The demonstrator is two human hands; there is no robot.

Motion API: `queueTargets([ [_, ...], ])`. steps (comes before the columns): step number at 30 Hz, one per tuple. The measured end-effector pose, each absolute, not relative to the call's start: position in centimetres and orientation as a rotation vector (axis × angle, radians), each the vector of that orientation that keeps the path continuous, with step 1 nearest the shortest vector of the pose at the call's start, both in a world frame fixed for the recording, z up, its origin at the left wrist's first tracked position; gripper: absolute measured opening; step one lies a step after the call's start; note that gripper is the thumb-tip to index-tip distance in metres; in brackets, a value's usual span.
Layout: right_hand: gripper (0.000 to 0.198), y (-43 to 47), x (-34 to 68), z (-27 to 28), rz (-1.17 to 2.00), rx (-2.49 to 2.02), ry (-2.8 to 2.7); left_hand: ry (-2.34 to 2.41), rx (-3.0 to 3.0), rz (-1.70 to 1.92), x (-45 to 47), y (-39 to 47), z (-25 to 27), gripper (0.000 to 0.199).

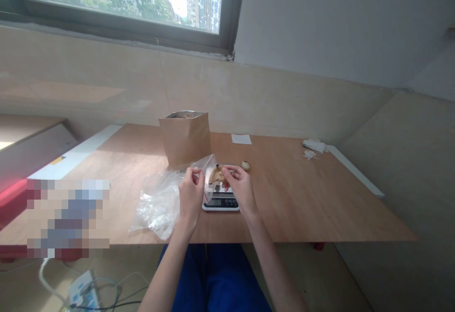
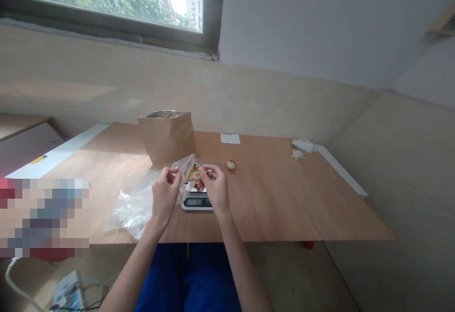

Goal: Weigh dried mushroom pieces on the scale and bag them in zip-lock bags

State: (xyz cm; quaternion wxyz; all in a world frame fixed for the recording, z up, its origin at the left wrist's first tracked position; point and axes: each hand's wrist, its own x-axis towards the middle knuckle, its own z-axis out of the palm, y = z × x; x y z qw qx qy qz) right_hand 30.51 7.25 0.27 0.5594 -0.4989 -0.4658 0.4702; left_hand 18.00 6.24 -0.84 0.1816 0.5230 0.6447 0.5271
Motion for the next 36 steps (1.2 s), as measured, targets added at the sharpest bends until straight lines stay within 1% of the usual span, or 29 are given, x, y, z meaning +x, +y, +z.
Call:
queueTargets([
  [4,0.026,7.0,29.3,0.4,0.856,-1.374,-1.292,1.747,1.438,1.55,18.4,5.7,-0.7,0.018],
  [7,0.02,6.7,28.8,0.6,0.699,-1.416,-1.529,1.678,1.42,1.564,18.6,5.4,-0.4,0.021],
  [12,0.03,6.0,28.4,1.6,0.559,-1.375,-1.936,1.647,1.412,1.577,18.5,5.1,0.2,0.02],
  [14,0.026,5.9,28.5,1.7,0.567,-1.366,-2.008,1.652,1.403,1.58,18.3,4.9,0.5,0.02],
  [18,0.011,6.0,28.3,1.3,0.667,-1.344,-1.979,1.591,1.494,1.504,18.4,4.3,1.0,0.019],
  [21,0.013,6.5,27.7,0.8,0.553,-1.429,-1.902,1.522,1.59,1.431,19.1,3.4,1.4,0.017],
  [24,0.018,6.7,27.5,0.7,0.488,-1.468,-1.848,1.564,1.596,1.457,19.5,2.7,1.7,0.016],
  [26,0.02,6.5,27.8,1.2,0.578,-1.397,-1.875,1.628,1.557,1.5,19.2,2.7,1.9,0.016],
  [29,0.02,5.6,28.9,2.5,0.814,-1.14,-1.957,1.709,1.466,1.555,18.0,3.2,2.0,0.016],
  [30,0.022,5.3,29.4,2.9,0.846,-1.068,-1.943,1.73,1.436,1.568,17.5,3.3,2.0,0.016],
  [32,0.025,5.3,30.2,2.9,0.771,-1.027,-1.839,1.749,1.378,1.595,16.6,3.6,2.0,0.017],
  [34,0.027,5.8,30.8,1.9,0.599,-1.087,-1.758,1.735,1.328,1.613,16.0,3.7,1.8,0.018],
  [36,0.025,6.7,31.1,0.1,0.454,-1.172,-1.835,1.709,1.283,1.64,15.5,3.7,1.7,0.018],
])
